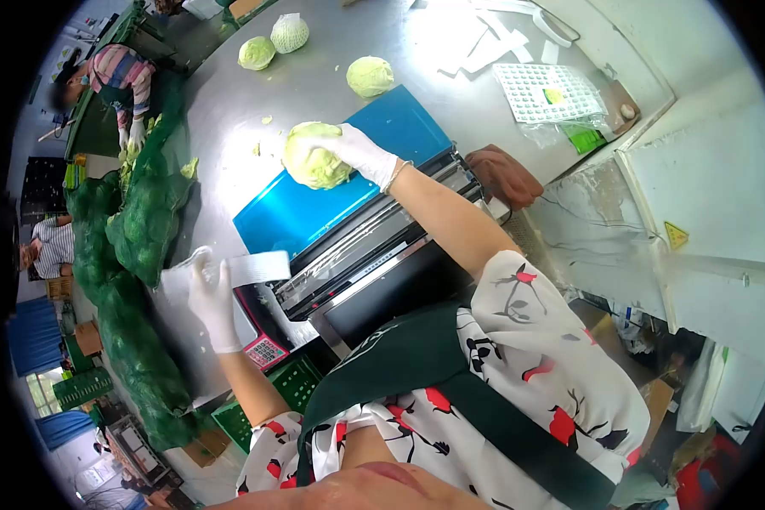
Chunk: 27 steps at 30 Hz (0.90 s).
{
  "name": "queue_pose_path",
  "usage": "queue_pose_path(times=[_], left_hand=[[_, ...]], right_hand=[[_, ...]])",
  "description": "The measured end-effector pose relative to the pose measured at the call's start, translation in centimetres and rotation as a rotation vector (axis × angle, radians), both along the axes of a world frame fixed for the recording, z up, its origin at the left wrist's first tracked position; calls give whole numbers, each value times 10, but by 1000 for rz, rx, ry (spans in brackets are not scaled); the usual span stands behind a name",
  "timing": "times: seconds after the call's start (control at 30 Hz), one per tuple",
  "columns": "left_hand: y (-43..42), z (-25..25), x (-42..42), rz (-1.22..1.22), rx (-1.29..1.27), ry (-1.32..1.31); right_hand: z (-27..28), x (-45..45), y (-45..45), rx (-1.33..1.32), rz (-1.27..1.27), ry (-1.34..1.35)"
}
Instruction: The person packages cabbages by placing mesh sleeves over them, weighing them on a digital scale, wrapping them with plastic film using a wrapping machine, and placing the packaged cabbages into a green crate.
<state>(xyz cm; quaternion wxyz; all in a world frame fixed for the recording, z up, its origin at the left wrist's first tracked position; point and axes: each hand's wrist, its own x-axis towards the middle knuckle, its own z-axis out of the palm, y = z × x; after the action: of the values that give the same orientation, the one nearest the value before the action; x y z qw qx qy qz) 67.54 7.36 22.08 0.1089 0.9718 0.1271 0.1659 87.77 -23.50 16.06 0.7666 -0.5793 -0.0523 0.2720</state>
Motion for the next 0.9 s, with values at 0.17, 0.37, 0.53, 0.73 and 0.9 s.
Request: queue_pose_path(times=[0.17, 0.37, 0.53, 0.73, 0.9], left_hand=[[-40, -2, 40, -189, -136, -66], [-62, 23, 40, -238, -395, 67], [-4, 20, -53, -62, -461, -53], [153, -17, -191, 448, -598, -359], [171, -17, -225, 551, -78, 119]], right_hand=[[12, -23, 29, 533, 4, 341], [59, -67, 64, 443, 185, 184], [56, -109, 107, 480, 332, 339], [52, -127, 151, 356, 316, 415], [45, -166, 225, 282, 357, 437]])
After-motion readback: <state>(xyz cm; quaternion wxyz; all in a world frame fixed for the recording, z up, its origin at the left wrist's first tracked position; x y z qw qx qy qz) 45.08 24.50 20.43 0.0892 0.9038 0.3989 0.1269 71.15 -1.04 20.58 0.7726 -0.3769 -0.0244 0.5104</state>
